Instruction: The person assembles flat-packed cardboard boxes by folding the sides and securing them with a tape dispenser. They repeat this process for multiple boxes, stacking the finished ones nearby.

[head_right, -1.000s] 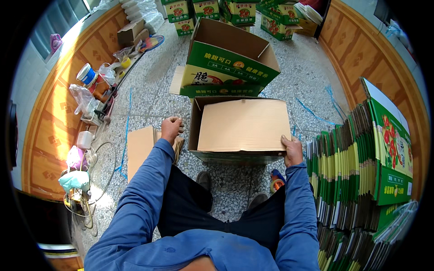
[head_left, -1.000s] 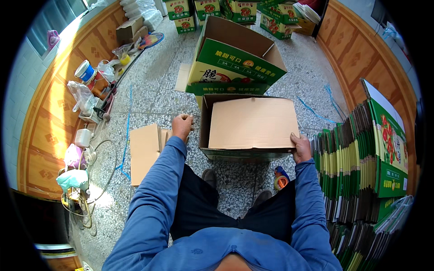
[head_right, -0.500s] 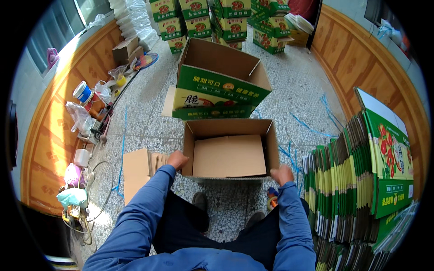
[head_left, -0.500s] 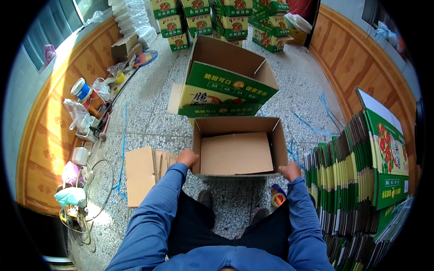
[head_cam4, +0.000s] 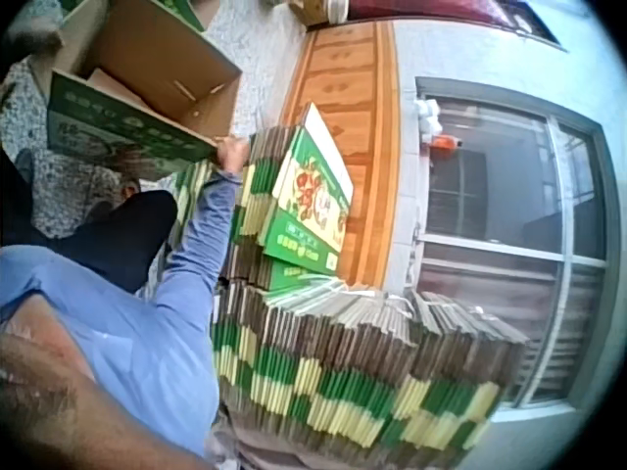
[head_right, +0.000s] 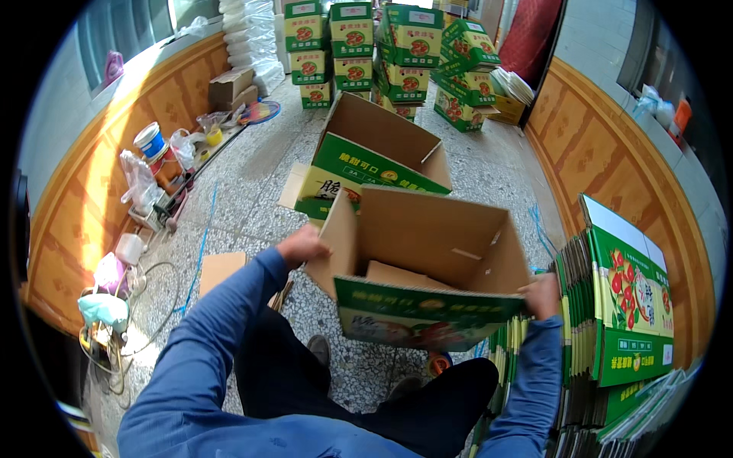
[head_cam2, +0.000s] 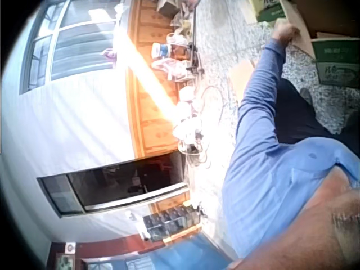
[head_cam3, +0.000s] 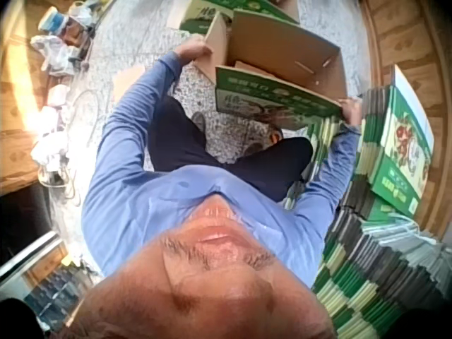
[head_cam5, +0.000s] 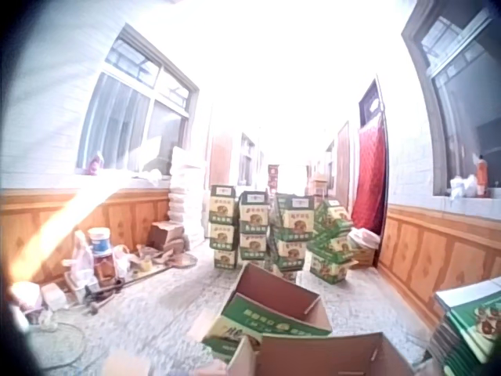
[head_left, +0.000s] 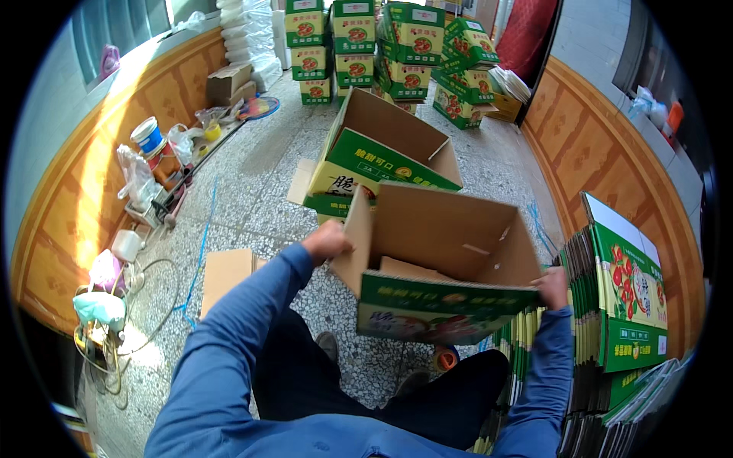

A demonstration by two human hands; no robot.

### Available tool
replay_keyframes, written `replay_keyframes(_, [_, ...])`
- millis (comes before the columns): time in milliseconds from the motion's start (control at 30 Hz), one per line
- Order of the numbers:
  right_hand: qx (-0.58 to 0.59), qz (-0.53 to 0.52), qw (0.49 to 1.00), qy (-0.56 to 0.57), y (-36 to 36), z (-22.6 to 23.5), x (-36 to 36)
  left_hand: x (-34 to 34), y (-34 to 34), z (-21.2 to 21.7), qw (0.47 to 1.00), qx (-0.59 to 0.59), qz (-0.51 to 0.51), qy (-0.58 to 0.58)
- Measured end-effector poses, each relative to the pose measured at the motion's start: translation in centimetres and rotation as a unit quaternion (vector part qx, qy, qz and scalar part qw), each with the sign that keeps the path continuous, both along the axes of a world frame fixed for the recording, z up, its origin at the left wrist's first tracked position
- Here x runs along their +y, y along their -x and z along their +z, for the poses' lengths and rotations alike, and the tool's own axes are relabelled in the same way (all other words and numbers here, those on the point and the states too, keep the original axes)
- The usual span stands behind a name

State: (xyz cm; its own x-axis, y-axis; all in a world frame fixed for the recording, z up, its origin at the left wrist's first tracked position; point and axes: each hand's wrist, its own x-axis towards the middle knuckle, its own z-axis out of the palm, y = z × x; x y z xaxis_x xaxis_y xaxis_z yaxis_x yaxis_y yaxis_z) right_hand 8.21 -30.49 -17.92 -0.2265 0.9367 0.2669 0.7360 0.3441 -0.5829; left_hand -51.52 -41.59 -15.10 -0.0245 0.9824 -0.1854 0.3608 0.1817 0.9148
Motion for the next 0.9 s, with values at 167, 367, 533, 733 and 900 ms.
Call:
replay_keyframes(167, [0.091,-0.088,0.991,0.05,-7.0,19.0,-0.9,3.0,-3.9,12.8,0.991,-0.075,-0.039,-0.105])
replay_keyframes(367, [0.161,-0.079,0.98,-0.089,-1.8,35.0,-1.3,9.7,-3.9,25.2,0.953,-0.18,-0.044,-0.239])
replay_keyframes(533, [0.133,-0.031,0.952,-0.275,-3.7,39.1,10.7,18.7,-3.3,26.3,0.938,-0.113,-0.003,-0.328])
replay_keyframes(733, [0.213,-0.049,0.967,-0.129,13.5,36.5,12.4,23.5,6.2,23.6,0.959,0.055,0.067,-0.271])
replay_keyframes(900, [-0.186,0.021,0.968,-0.165,13.3,35.5,22.9,23.2,8.2,22.0,0.945,0.208,0.019,-0.251])
